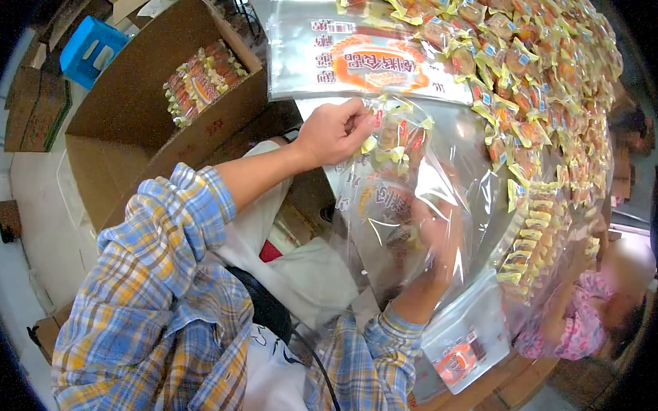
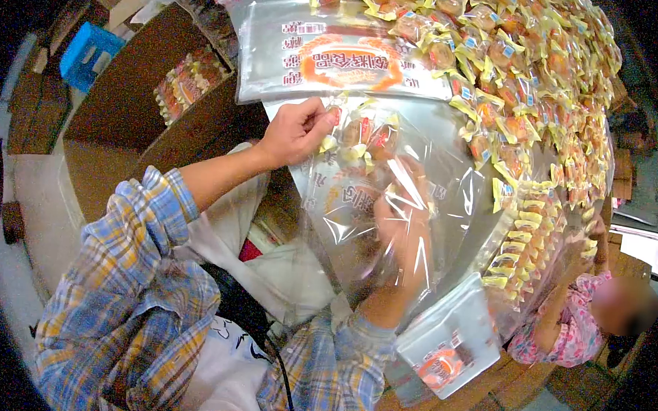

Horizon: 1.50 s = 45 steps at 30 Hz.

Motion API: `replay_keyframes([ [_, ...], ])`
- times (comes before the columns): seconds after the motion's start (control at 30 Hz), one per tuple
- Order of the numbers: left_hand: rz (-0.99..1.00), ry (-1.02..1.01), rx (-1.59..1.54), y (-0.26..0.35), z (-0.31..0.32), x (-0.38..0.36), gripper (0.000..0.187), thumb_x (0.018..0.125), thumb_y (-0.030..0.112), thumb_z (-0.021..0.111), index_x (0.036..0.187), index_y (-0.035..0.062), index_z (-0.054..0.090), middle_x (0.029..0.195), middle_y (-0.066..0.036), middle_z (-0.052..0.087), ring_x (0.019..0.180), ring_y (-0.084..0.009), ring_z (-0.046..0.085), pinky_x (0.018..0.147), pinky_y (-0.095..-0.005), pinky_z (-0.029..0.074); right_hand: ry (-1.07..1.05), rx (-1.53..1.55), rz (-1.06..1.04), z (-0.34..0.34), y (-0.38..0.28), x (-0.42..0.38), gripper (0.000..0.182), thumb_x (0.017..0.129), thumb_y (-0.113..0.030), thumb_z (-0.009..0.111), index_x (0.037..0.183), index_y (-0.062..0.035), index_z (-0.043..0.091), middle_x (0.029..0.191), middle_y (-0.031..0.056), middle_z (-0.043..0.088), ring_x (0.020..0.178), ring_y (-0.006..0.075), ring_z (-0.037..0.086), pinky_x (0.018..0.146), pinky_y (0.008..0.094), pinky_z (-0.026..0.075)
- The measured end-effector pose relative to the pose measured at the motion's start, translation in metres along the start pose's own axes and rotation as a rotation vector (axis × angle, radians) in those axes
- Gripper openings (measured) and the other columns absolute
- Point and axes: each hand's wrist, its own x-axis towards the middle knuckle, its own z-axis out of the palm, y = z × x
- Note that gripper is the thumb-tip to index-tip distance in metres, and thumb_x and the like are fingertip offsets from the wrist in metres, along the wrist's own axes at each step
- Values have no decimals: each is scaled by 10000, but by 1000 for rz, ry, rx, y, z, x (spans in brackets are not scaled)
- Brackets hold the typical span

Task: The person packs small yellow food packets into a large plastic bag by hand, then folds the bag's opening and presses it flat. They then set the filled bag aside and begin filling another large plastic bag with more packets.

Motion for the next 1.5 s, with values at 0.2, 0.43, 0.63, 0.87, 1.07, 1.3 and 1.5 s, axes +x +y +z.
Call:
replay_keyframes([
  [0.2, 29, -4, 61, 3, -1, 2, 293, 974, 273, 683, 842, 27, 594, 605, -100, 543, 523, -245, 533, 524, -373, 437, 204, 357, 227, 15, 11, 8, 477, 943, -91, 561, 1416, -32, 548, 1419, 188, 538, 1273, 296, 553, 1058, 426, 465],
  [0.43, 102, 26, 27, 1, 1, 2, 324, 1008, 265, 658, 823, 19, 559, 558, -61, 443, 495, -153, 393, 485, -351, 361, 283, -58, 109, 25, 40, 18, 517, 1005, -244, 587, 1465, -20, 512, 1478, 174, 495, 1268, 285, 523, 1089, 401, 428],
  [0.63, 97, 21, 27, 1, 0, 2, 321, 1011, 268, 656, 828, 18, 569, 563, -68, 452, 498, -157, 405, 490, -350, 371, 424, -236, 181, 27, 28, 18, 527, 991, -290, 684, 1426, -20, 562, 1372, 230, 548, 1234, 338, 548, 1065, 432, 452],
  [0.87, -7, -27, 71, 3, -3, 2, 279, 964, 275, 679, 847, 33, 604, 644, -136, 600, 565, -308, 623, 559, -399, 483, 238, -313, 97, 15, 8, 7, 671, 955, -214, 688, 1536, -32, 403, 1465, 260, 505, 1381, 427, 491, 1153, 452, 409],
  [1.07, 6, -14, 31, 2, -2, 1, 290, 986, 282, 655, 872, 17, 626, 635, -142, 602, 548, -297, 605, 553, -397, 472, 288, -265, 131, 15, 24, 11, 703, 917, -67, 653, 1560, -58, 370, 1548, 263, 443, 1410, 466, 456, 1135, 483, 448],
  [1.3, 8, 7, 25, 0, -1, 1, 297, 996, 276, 642, 874, 6, 627, 620, -148, 594, 534, -290, 596, 544, -394, 466, 238, -669, -46, 32, -3, 17, 628, 872, -193, 685, 1476, -94, 541, 1514, 303, 452, 1392, 491, 454, 1189, 511, 370],
  [1.5, 22, 11, 15, 3, 0, -1, 306, 1013, 264, 642, 854, 4, 615, 622, -133, 585, 534, -223, 552, 545, -368, 450, 392, -542, -53, 45, 12, 20, 578, 914, -305, 709, 1434, -86, 585, 1454, 299, 527, 1310, 484, 536, 1112, 529, 439],
])
